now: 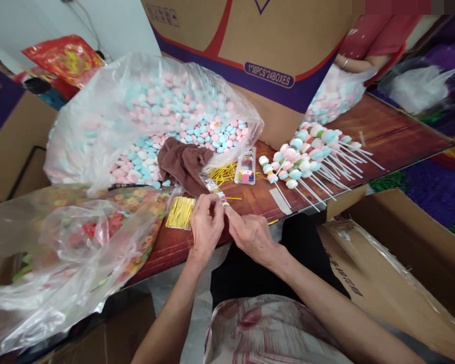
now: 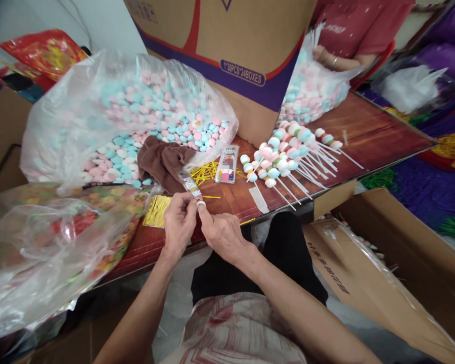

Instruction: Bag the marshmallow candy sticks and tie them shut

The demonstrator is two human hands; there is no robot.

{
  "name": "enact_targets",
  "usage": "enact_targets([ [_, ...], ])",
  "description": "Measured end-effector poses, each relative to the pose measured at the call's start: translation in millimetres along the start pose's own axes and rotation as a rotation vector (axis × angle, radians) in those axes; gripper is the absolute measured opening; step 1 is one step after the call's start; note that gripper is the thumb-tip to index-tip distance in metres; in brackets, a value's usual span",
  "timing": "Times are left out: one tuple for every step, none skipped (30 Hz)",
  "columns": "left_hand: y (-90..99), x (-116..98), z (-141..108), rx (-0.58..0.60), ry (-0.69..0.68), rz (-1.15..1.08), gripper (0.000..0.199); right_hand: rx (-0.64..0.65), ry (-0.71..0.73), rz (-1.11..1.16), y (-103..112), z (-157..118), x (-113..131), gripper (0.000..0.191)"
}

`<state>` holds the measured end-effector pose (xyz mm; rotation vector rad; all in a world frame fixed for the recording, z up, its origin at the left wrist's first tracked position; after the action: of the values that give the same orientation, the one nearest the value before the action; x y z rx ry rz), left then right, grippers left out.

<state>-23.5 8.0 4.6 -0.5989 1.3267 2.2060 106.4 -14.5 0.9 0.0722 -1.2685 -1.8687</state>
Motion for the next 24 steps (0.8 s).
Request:
enact_targets([
  [0.4, -2, 0, 0.027, -0.034, -0.011, 0.009, 0.003, 0.004, 0.013, 0, -1, -1, 0.038],
  [1.0, -4, 1, 0.054, -0.088, -0.009, 0.009, -0.003, -0.006, 0.030, 0, -2, -3, 0.038],
  [1.7, -6, 1, 0.078, -0.153, 0.001, 0.009, -0.020, -0.028, 0.052, 1, -3, -6, 0.037],
  [2.6, -7, 1, 0.096, -0.215, 0.014, 0.010, -0.040, -0.061, 0.080, 1, -4, -9, 0.036],
  [3.5, -8, 0, 0.107, -0.264, 0.029, 0.011, -0.063, -0.101, 0.115, 2, -5, -12, 0.036],
  [4.1, -8, 0, 0.110, -0.296, 0.043, 0.012, -0.086, -0.143, 0.156, 2, -6, -14, 0.035],
  [4.6, -8, -1, 0.107, -0.311, 0.057, 0.014, -0.104, -0.184, 0.200, 3, -6, -16, 0.034],
  [4.6, -8, -1, 0.101, -0.310, 0.070, 0.014, -0.117, -0.222, 0.241, 3, -6, -17, 0.034],
  [4.2, -8, -2, 0.096, -0.299, 0.084, 0.015, -0.125, -0.253, 0.274, 2, -7, -18, 0.034],
  [3.5, -9, -3, 0.091, -0.282, 0.097, 0.014, -0.134, -0.277, 0.298, 2, -6, -17, 0.033],
  [2.6, -11, -4, 0.088, -0.265, 0.106, 0.014, -0.141, -0.296, 0.316, 1, -6, -16, 0.032],
  [1.5, -12, -5, 0.087, -0.250, 0.108, 0.013, -0.147, -0.312, 0.331, 1, -6, -15, 0.031],
  [0.3, -14, -6, 0.092, -0.239, 0.101, 0.012, -0.154, -0.327, 0.349, 0, -6, -13, 0.029],
  [-1.1, -16, -7, 0.101, -0.232, 0.083, 0.012, -0.161, -0.341, 0.372, 0, -6, -12, 0.028],
  [-2.4, -17, -7, 0.117, -0.226, 0.053, 0.011, -0.172, -0.352, 0.400, 0, -6, -11, 0.027],
  [-3.7, -17, -8, 0.135, -0.216, 0.009, 0.011, -0.186, -0.364, 0.432, 0, -6, -11, 0.026],
  [-4.7, -17, -8, 0.152, -0.190, -0.047, 0.010, -0.202, -0.377, 0.470, 1, -5, -11, 0.025],
  [-5.4, -15, -8, 0.165, -0.145, -0.115, 0.009, -0.221, -0.393, 0.512, 3, -5, -12, 0.024],
  [-6.0, -13, -8, 0.173, -0.083, -0.194, 0.008, -0.236, -0.413, 0.554, 4, -5, -13, 0.023],
  [-6.4, -11, -7, 0.175, -0.013, -0.284, 0.007, -0.246, -0.433, 0.593, 6, -4, -14, 0.021],
  [-7.0, -9, -6, 0.176, 0.056, -0.378, 0.007, -0.253, -0.449, 0.625, 8, -4, -16, 0.021],
  [-7.8, -8, -5, 0.178, 0.121, -0.470, 0.008, -0.255, -0.457, 0.648, 9, -3, -17, 0.021],
  [-8.4, -7, -4, 0.166, 0.181, -0.559, 0.010, -0.258, -0.460, 0.664, 11, -3, -18, 0.021],
  [-8.6, -7, -2, 0.138, 0.245, -0.646, 0.013, -0.264, -0.462, 0.676, 12, -2, -19, 0.021],
])
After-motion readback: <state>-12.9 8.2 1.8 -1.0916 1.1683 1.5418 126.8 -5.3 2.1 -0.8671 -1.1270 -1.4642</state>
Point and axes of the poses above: each hand's wrist, its own z-axis towards the middle knuckle, its own y-axis out of the back of the hand, x = y × z, the point moved 4 cm from there along z, towards the middle knuckle, and after that the axes turned 10 degrees about z, right-handed, at the moved point
